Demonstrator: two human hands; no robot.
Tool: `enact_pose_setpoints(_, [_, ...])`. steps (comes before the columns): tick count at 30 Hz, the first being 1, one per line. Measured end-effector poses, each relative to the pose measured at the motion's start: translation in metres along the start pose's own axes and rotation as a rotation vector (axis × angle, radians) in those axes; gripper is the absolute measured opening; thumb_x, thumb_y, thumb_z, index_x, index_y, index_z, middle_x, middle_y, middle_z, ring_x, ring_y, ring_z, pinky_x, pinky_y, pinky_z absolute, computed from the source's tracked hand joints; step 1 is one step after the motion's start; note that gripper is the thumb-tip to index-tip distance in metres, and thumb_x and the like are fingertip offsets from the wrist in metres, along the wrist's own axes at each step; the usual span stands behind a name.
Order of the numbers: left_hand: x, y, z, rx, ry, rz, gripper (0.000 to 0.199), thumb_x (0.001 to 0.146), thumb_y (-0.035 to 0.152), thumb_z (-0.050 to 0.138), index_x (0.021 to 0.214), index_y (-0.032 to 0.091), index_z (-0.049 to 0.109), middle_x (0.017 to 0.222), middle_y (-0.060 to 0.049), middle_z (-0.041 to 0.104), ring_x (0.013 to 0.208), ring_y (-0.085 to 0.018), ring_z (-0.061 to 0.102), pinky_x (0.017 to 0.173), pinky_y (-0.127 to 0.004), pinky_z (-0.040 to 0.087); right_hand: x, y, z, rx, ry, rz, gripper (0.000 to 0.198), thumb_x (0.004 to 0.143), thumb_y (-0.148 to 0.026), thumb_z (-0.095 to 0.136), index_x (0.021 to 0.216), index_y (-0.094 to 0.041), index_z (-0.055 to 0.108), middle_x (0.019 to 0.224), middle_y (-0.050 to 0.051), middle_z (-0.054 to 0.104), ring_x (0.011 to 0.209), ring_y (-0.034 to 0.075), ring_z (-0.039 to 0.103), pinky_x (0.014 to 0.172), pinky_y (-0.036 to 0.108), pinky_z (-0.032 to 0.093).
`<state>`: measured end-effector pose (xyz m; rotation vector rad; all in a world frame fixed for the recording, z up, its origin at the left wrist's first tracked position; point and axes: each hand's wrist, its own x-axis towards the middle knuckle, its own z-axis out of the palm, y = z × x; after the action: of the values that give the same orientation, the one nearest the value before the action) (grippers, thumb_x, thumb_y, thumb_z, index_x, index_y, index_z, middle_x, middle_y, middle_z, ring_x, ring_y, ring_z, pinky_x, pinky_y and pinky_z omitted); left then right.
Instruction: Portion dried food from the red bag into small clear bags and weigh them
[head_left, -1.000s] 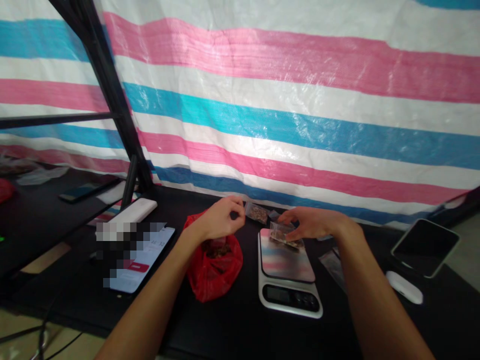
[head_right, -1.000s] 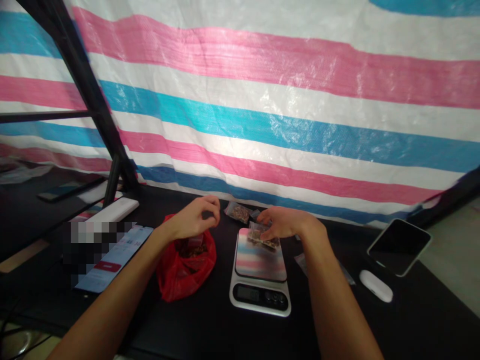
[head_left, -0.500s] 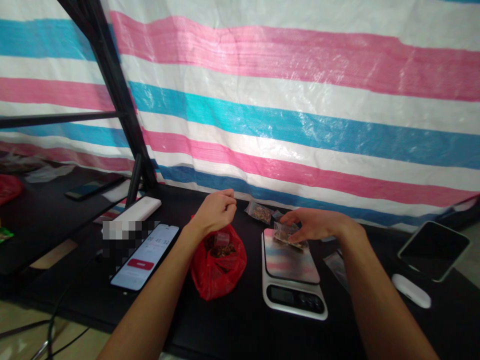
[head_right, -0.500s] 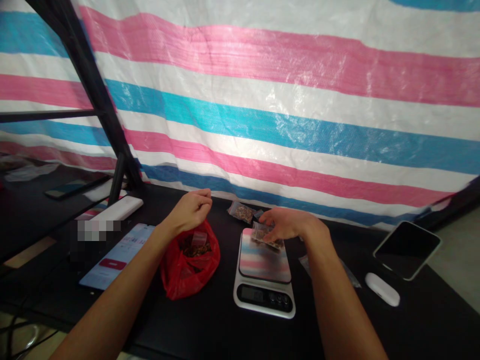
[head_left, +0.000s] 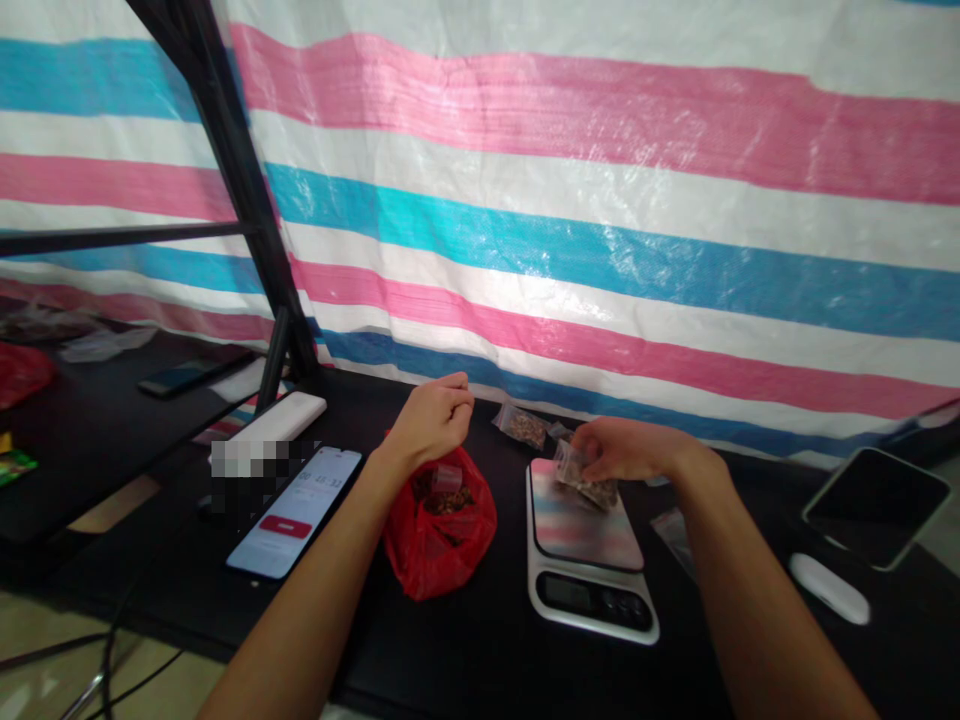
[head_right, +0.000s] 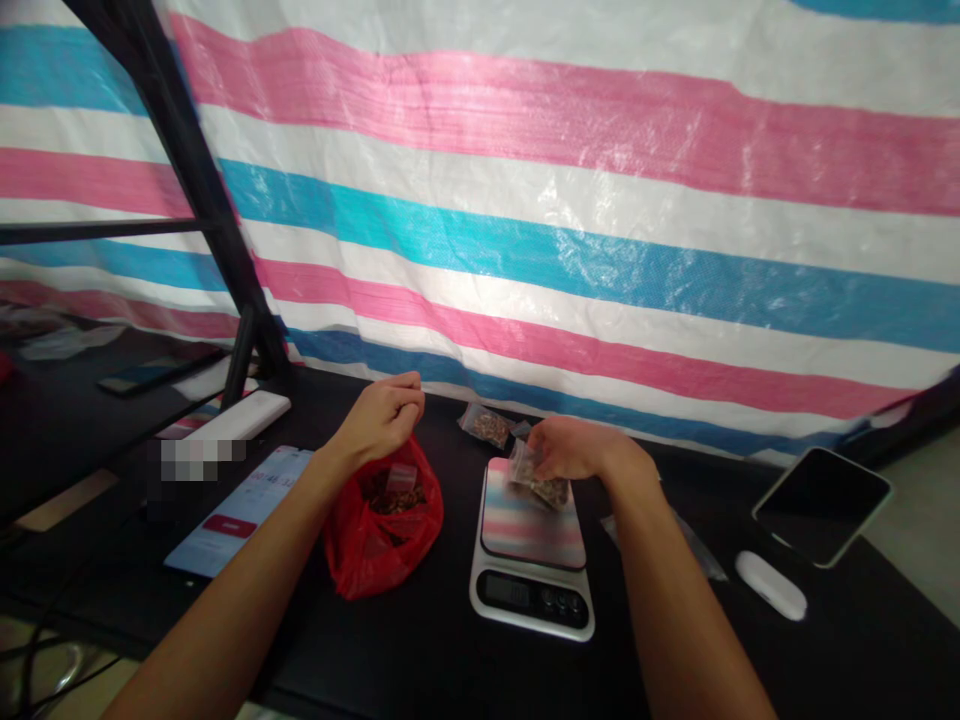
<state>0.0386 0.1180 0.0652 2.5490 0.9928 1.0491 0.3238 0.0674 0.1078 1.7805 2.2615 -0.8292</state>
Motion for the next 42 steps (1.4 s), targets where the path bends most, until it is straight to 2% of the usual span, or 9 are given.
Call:
enact_pose_setpoints(2, [0.000, 0.001, -0.001, -0.003, 0.012, -0.015, 0.029, 0.081, 0.012, 0.040, 0.054, 0.020, 0.043, 0.070, -0.001, 0.047, 0.066, -0.015, 0.050, 0.068, -0.031, 0.038, -0.002, -0.012, 0.000, 0.039, 0.062, -0.065, 0.023, 0.081, -0.031, 0.068, 0.098, -0.016, 0.073, 0.076, 0.002, 0.070, 0.067, 0.017, 0.062, 0.059, 0.026, 0.043])
enact_pose_setpoints(4, [0.000, 0.002, -0.002, 0.002, 0.021, -0.028, 0.029, 0.082, 0.013, 0.039, 0.054, 0.020, 0.042, 0.069, -0.001, 0.047, 0.065, -0.014, 0.050, 0.067, -0.031, 0.037, -0.004, -0.032, 0.004, 0.085, 0.101, -0.221, 0.027, 0.088, -0.032, 0.062, 0.108, -0.018, 0.072, 0.083, 0.003, 0.071, 0.072, 0.017, 0.062, 0.062, 0.025, 0.044])
enact_pose_setpoints(7, [0.000, 0.001, -0.001, 0.011, 0.025, -0.031, 0.030, 0.083, 0.013, 0.039, 0.055, 0.020, 0.043, 0.070, -0.001, 0.047, 0.066, -0.015, 0.050, 0.066, -0.032, 0.036, -0.001, -0.068, 0.016, 0.078, 0.148, -0.424, 0.023, 0.092, -0.028, 0.056, 0.107, -0.021, 0.072, 0.092, 0.003, 0.072, 0.080, 0.017, 0.063, 0.068, 0.025, 0.045])
enact_pose_setpoints(9, [0.000, -0.002, -0.001, 0.019, 0.023, -0.030, 0.029, 0.082, 0.013, 0.040, 0.055, 0.020, 0.043, 0.070, -0.001, 0.047, 0.067, -0.015, 0.050, 0.067, -0.032, 0.037, 0.005, -0.086, 0.028, 0.018, 0.173, -0.493, 0.023, 0.092, -0.023, 0.056, 0.109, -0.021, 0.071, 0.095, 0.004, 0.073, 0.081, 0.017, 0.063, 0.070, 0.026, 0.044])
enact_pose_setpoints(12, [-0.001, -0.005, 0.000, 0.030, 0.023, -0.031, 0.028, 0.081, 0.012, 0.040, 0.055, 0.020, 0.045, 0.070, -0.001, 0.048, 0.067, -0.015, 0.050, 0.068, -0.031, 0.038, 0.012, -0.100, 0.040, -0.034, 0.196, -0.483, 0.026, 0.089, -0.020, 0.060, 0.113, -0.021, 0.070, 0.099, 0.005, 0.075, 0.078, 0.017, 0.063, 0.067, 0.026, 0.040])
enact_pose_setpoints(14, [-0.001, -0.007, -0.001, 0.034, 0.022, -0.035, 0.028, 0.081, 0.012, 0.040, 0.055, 0.020, 0.046, 0.071, -0.001, 0.048, 0.068, -0.015, 0.051, 0.069, -0.031, 0.038, 0.014, -0.101, 0.044, -0.042, 0.184, -0.452, 0.024, 0.089, -0.023, 0.061, 0.111, -0.020, 0.070, 0.094, 0.005, 0.075, 0.074, 0.017, 0.063, 0.063, 0.026, 0.038])
enact_pose_setpoints(19, [-0.001, -0.008, -0.001, 0.044, 0.028, -0.052, 0.028, 0.082, 0.013, 0.040, 0.056, 0.020, 0.047, 0.071, -0.001, 0.048, 0.067, -0.015, 0.050, 0.068, -0.031, 0.038, 0.013, -0.099, 0.043, -0.057, 0.215, -0.403, 0.032, 0.089, -0.027, 0.062, 0.120, -0.022, 0.069, 0.094, 0.005, 0.077, 0.077, 0.019, 0.066, 0.064, 0.026, 0.038])
enact_pose_setpoints(28, [-0.001, -0.008, 0.001, 0.053, 0.015, -0.045, 0.029, 0.083, 0.013, 0.040, 0.055, 0.020, 0.046, 0.071, -0.001, 0.047, 0.068, -0.015, 0.050, 0.067, -0.030, 0.037, 0.011, -0.098, 0.043, -0.096, 0.250, -0.399, 0.039, 0.089, -0.027, 0.064, 0.128, -0.024, 0.066, 0.096, 0.006, 0.078, 0.083, 0.021, 0.069, 0.067, 0.027, 0.039])
enact_pose_setpoints(42, [0.000, -0.006, 0.000, 0.059, 0.021, -0.031, 0.028, 0.083, 0.013, 0.041, 0.056, 0.020, 0.047, 0.071, -0.001, 0.048, 0.067, -0.015, 0.050, 0.068, -0.031, 0.037, 0.007, -0.101, 0.040, -0.178, 0.297, -0.360, 0.039, 0.088, -0.028, 0.066, 0.127, -0.027, 0.067, 0.097, 0.006, 0.078, 0.088, 0.024, 0.070, 0.070, 0.029, 0.041])
